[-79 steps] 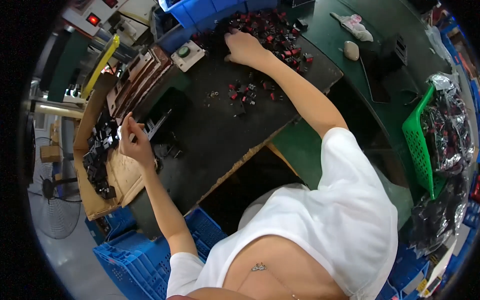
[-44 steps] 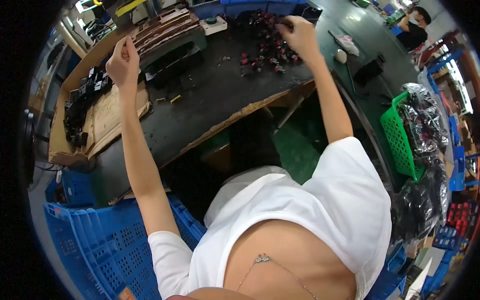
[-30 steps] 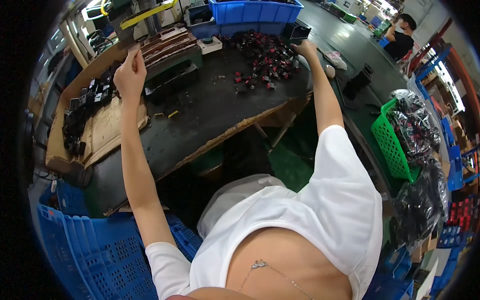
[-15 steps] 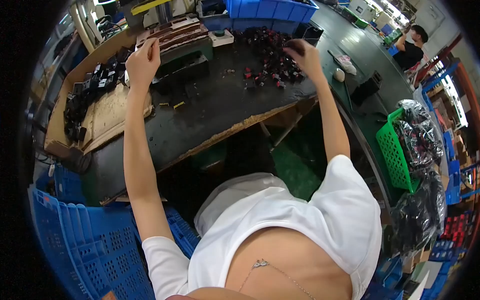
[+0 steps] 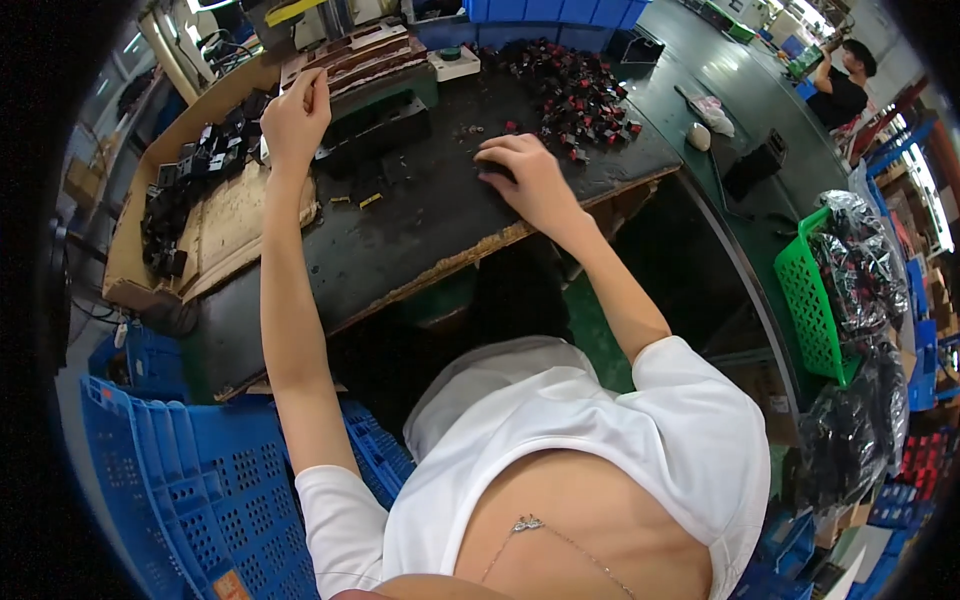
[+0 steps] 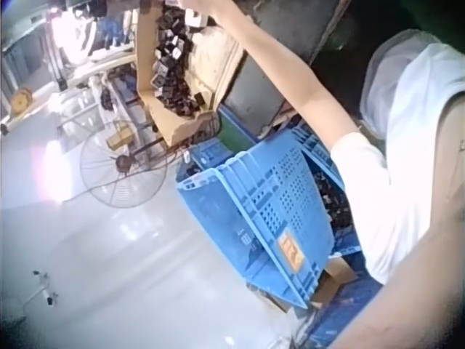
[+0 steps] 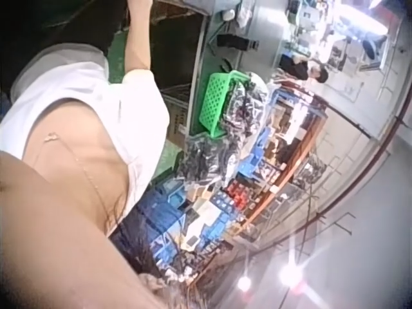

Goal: Manually sort and pack black electronic components into plastic bags and place them into a blue storage bin.

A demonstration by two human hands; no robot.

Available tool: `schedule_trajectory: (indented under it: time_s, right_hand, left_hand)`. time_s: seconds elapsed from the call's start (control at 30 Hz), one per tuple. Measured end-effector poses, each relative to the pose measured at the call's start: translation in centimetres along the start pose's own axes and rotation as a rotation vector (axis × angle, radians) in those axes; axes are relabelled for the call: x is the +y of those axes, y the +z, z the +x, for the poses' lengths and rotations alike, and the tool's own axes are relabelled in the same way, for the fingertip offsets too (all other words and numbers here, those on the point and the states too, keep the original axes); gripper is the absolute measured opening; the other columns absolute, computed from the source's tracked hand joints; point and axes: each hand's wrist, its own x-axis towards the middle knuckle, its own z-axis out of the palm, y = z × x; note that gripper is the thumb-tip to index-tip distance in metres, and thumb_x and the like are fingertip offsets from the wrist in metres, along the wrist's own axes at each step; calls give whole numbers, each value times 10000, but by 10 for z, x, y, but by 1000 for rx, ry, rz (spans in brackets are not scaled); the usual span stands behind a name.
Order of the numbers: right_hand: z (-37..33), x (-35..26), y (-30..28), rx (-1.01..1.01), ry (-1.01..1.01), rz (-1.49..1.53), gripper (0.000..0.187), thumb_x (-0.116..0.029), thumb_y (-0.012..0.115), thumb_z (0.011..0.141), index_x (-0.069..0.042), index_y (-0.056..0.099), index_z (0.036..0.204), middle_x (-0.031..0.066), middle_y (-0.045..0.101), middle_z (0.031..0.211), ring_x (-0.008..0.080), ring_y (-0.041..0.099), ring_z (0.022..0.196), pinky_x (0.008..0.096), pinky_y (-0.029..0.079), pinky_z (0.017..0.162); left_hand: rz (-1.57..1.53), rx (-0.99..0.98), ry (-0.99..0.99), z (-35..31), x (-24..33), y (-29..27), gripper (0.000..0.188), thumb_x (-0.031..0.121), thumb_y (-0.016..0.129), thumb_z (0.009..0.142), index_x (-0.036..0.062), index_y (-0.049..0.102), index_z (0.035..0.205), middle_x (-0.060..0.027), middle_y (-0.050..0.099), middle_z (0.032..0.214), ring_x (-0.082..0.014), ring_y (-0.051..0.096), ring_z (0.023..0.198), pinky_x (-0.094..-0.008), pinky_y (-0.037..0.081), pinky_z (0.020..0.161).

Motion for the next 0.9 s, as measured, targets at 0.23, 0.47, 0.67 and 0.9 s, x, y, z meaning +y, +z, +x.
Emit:
schedule_trajectory:
  time_s: [0.23,0.47,0.67,0.9]
  right_hand:
    - [24,-2,26,-80,-109,154,297,-23,653,710,-49,588,998,116,563,1081,294,562,953,335,469,799]
    - [20,-9,22,-20,-28,210,363,-98,641,765,-36,529,1105,145,560,1095,308,553,979,339,452,820]
    - [10,13,11,148,194,-83,287,-218,605,801,1,585,986,171,583,1038,324,557,955,349,440,820]
    - [7,7,0,199,175,-25,257,-172,608,795,-13,590,996,149,577,1068,300,552,989,333,427,854]
  left_hand:
    - [-27,11,-27,2,4,-2,91,178,596,792,122,646,842,-68,518,518,-228,522,461,-286,414,466]
    - [12,-44,-61,1,2,-6,84,181,564,789,127,617,825,-72,606,611,-269,588,555,-337,465,507]
    - [15,-40,-37,2,2,-6,90,183,558,792,126,617,830,-76,606,614,-269,589,563,-335,461,504]
    - [35,-61,-35,5,5,-5,90,179,567,792,122,627,827,-78,605,614,-262,586,546,-309,460,501]
